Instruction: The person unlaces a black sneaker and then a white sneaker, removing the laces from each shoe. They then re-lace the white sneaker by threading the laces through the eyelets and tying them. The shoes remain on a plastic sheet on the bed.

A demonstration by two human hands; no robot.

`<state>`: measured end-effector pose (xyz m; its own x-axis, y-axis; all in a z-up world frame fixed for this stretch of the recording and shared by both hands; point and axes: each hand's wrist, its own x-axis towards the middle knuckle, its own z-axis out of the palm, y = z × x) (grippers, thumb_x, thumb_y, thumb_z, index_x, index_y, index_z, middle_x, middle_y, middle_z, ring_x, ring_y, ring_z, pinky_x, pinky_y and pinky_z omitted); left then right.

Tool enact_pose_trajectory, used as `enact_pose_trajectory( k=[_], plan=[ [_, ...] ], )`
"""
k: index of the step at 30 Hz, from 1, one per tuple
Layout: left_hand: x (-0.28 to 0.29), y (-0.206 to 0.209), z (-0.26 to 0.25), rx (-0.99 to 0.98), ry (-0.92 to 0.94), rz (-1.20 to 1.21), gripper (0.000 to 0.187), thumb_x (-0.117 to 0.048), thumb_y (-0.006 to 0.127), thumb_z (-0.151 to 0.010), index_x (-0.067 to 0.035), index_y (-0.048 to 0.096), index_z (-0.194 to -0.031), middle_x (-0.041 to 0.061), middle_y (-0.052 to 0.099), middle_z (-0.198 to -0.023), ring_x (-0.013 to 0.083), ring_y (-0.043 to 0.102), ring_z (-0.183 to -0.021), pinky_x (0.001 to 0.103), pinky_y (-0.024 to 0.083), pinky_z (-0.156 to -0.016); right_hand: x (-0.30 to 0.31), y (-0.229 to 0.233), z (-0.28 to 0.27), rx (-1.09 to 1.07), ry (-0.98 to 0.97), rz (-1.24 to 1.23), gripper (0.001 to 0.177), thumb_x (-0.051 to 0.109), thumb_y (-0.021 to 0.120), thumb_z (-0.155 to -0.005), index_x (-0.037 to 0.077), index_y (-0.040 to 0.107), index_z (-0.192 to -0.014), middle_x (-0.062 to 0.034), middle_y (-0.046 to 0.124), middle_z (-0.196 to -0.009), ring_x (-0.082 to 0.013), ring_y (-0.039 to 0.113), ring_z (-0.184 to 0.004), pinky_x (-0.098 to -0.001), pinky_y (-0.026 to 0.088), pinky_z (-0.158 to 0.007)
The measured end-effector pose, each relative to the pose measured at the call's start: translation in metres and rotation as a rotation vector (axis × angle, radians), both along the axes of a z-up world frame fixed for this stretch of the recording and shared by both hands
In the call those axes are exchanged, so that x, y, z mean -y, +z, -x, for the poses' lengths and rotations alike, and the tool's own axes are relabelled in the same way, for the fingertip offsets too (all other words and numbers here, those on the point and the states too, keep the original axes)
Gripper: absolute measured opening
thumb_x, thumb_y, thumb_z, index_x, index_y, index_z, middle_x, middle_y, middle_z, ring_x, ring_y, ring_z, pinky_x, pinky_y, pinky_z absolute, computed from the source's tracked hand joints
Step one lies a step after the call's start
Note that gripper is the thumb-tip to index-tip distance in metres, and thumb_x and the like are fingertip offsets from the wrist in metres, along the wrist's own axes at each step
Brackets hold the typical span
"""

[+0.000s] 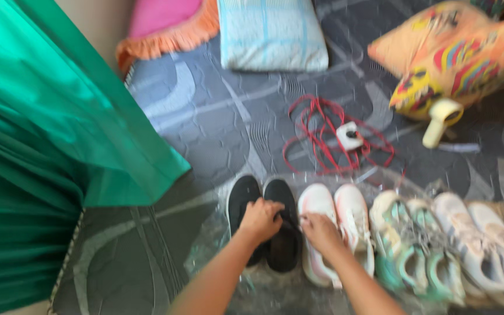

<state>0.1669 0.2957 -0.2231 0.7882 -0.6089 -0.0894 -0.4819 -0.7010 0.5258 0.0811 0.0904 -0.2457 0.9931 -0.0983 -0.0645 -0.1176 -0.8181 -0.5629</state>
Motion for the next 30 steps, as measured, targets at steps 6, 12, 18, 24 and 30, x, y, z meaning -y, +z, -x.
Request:
enact_pose_trajectory(
  k=[6,12,18,24,30],
  plan=[
    [0.003,-0.016,0.007,-0.030,0.016,-0.013,0.029,-0.026,0.064,-0.088,-0.018,0.076,-0.113,0.004,0.074,-0.110,0.0292,0.066,-0.106,0.053,0.048,-0.090,-0.010,0.020,-0.001,-0.221,-0.036,-0.037,0.028,0.025,0.069,-0.086,0.019,0.078,-0.112,-0.0163,0.075,-0.091,-0.0335,0.072,-0.089,-0.0441,0.056,-0.085],
    [-0.001,-0.018,0.009,-0.006,-0.016,-0.014,0.025,-0.029,0.065,-0.089,-0.019,0.077,-0.109,0.002,0.073,-0.113,0.0286,0.067,-0.105,0.053,0.048,-0.088,-0.013,0.021,0.000,-0.171,0.037,-0.092,0.041,0.017,0.073,-0.075,0.017,0.073,-0.116,-0.0138,0.077,-0.094,-0.0316,0.074,-0.092,-0.0432,0.056,-0.085],
    [-0.005,-0.024,0.020,0.065,-0.007,0.020,0.025,-0.028,0.065,-0.089,-0.021,0.077,-0.109,0.000,0.073,-0.114,0.0277,0.067,-0.104,0.051,0.048,-0.088,-0.009,0.009,0.013,-0.279,-0.008,-0.045,0.042,0.014,0.074,-0.075,0.020,0.073,-0.116,-0.0074,0.077,-0.089,-0.0253,0.075,-0.090,-0.0400,0.056,-0.087],
    [-0.009,-0.025,0.023,0.102,0.000,0.098,0.025,-0.027,0.068,-0.088,-0.021,0.077,-0.111,-0.001,0.070,-0.112,0.0249,0.065,-0.105,0.049,0.044,-0.094,-0.009,0.002,0.017,-0.148,0.041,0.120,0.026,0.019,0.076,-0.078,0.016,0.074,-0.104,-0.0077,0.077,-0.086,-0.0285,0.071,-0.091,-0.0429,0.050,-0.089],
    [-0.024,-0.015,0.025,0.096,0.012,0.216,0.029,-0.024,0.069,-0.086,-0.017,0.074,-0.113,0.000,0.070,-0.114,0.0253,0.065,-0.109,0.047,0.045,-0.095,-0.010,0.002,0.022,-0.055,0.011,0.045,0.018,0.020,0.074,-0.078,0.013,0.075,-0.095,-0.0058,0.079,-0.085,-0.0279,0.072,-0.090,-0.0426,0.049,-0.090]
  ],
)
